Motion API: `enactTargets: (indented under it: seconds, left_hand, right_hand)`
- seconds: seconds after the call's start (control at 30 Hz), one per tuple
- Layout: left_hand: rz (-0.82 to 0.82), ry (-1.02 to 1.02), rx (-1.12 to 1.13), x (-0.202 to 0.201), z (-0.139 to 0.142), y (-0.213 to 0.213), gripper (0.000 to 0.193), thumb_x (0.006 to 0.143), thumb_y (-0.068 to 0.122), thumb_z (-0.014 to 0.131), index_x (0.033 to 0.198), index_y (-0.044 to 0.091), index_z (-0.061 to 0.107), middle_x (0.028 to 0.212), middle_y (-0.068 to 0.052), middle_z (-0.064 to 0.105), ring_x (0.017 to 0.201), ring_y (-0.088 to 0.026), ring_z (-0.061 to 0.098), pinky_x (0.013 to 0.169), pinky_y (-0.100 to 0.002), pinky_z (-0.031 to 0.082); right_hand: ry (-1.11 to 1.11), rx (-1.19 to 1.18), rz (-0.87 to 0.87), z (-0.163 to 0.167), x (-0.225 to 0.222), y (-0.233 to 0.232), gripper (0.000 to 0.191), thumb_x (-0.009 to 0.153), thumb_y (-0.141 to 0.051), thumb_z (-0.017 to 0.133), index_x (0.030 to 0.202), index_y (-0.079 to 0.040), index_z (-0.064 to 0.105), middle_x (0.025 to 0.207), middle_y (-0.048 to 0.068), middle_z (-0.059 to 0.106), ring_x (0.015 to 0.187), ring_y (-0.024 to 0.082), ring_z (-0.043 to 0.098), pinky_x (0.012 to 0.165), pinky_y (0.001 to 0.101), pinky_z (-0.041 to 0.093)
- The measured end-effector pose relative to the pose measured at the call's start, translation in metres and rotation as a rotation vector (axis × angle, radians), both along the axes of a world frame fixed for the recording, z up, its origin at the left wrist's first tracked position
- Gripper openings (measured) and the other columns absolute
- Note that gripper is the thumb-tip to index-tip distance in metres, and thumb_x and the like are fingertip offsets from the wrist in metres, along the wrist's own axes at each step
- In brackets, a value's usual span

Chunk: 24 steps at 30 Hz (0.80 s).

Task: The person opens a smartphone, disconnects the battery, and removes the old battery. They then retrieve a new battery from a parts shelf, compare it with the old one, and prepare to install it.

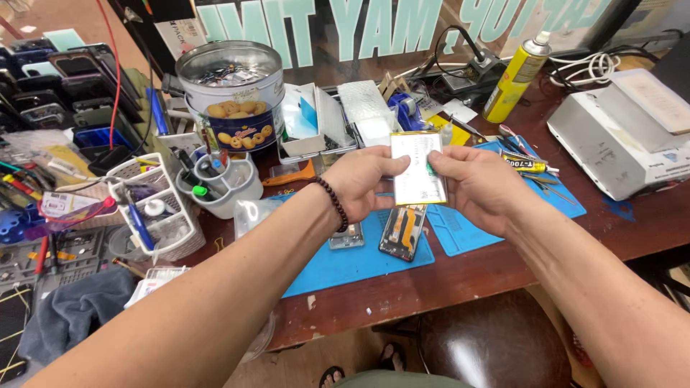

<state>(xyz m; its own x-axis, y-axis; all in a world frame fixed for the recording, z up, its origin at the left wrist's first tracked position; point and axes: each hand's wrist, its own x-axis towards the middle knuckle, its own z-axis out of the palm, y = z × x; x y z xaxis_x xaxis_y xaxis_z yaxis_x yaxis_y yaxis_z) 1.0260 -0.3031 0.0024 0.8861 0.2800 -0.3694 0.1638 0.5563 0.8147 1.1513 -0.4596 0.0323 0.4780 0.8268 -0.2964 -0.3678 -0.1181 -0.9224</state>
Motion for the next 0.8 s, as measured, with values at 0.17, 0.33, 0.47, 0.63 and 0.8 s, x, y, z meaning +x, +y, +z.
enactTargets:
  seconds: [0.17, 0.33, 0.47, 0.63, 0.8]
  left_hand:
    - [0.076, 0.007, 0.081, 0.007, 0.006, 0.001, 0.026, 0.093, 0.013, 0.067, 0.116, 0.001, 0.068, 0.111, -0.009, 0.074, 0.1, -0.021, 0.074, 0.086, -0.042, 0.064]
    - [0.201, 0.154, 0.387, 0.013, 0.004, -0.005, 0.025, 0.091, 0.017, 0.068, 0.113, 0.004, 0.07, 0.099, -0.006, 0.076, 0.088, -0.018, 0.075, 0.071, -0.038, 0.066]
    - [0.23, 0.139, 0.363, 0.025, -0.002, -0.008, 0.026, 0.091, 0.017, 0.069, 0.111, 0.0, 0.07, 0.097, -0.008, 0.075, 0.087, -0.021, 0.075, 0.071, -0.041, 0.068]
    - [0.138, 0.098, 0.118, 0.026, -0.008, 0.004, 0.031, 0.094, 0.021, 0.069, 0.121, 0.004, 0.066, 0.11, -0.007, 0.073, 0.101, -0.021, 0.072, 0.085, -0.045, 0.062]
    - [0.04, 0.023, -0.106, 0.023, -0.012, 0.006, 0.032, 0.092, 0.021, 0.064, 0.123, 0.012, 0.064, 0.118, -0.006, 0.072, 0.106, -0.023, 0.072, 0.085, -0.05, 0.064]
  right_hand:
    - [-0.32, -0.195, 0.04, 0.001, 0.019, 0.012, 0.022, 0.095, -0.021, 0.067, 0.106, -0.002, 0.066, 0.096, 0.006, 0.069, 0.084, 0.015, 0.069, 0.068, 0.0412, 0.064]
    - [-0.383, -0.195, 0.069, -0.007, 0.031, 0.027, 0.019, 0.094, -0.018, 0.068, 0.103, -0.001, 0.068, 0.092, 0.006, 0.072, 0.078, 0.014, 0.07, 0.062, 0.0356, 0.059]
    - [-0.454, -0.138, 0.089, -0.012, 0.038, 0.03, 0.02, 0.095, -0.017, 0.067, 0.105, 0.0, 0.069, 0.091, 0.007, 0.073, 0.074, 0.013, 0.069, 0.058, 0.0349, 0.061]
    - [-0.281, -0.144, 0.077, -0.018, 0.04, 0.028, 0.027, 0.093, -0.017, 0.067, 0.114, -0.001, 0.072, 0.094, 0.005, 0.076, 0.077, 0.011, 0.072, 0.062, 0.0319, 0.061]
    - [-0.402, -0.147, 0.041, -0.023, 0.031, 0.028, 0.032, 0.094, -0.015, 0.071, 0.122, -0.001, 0.074, 0.093, 0.007, 0.074, 0.078, 0.012, 0.068, 0.066, 0.0316, 0.056]
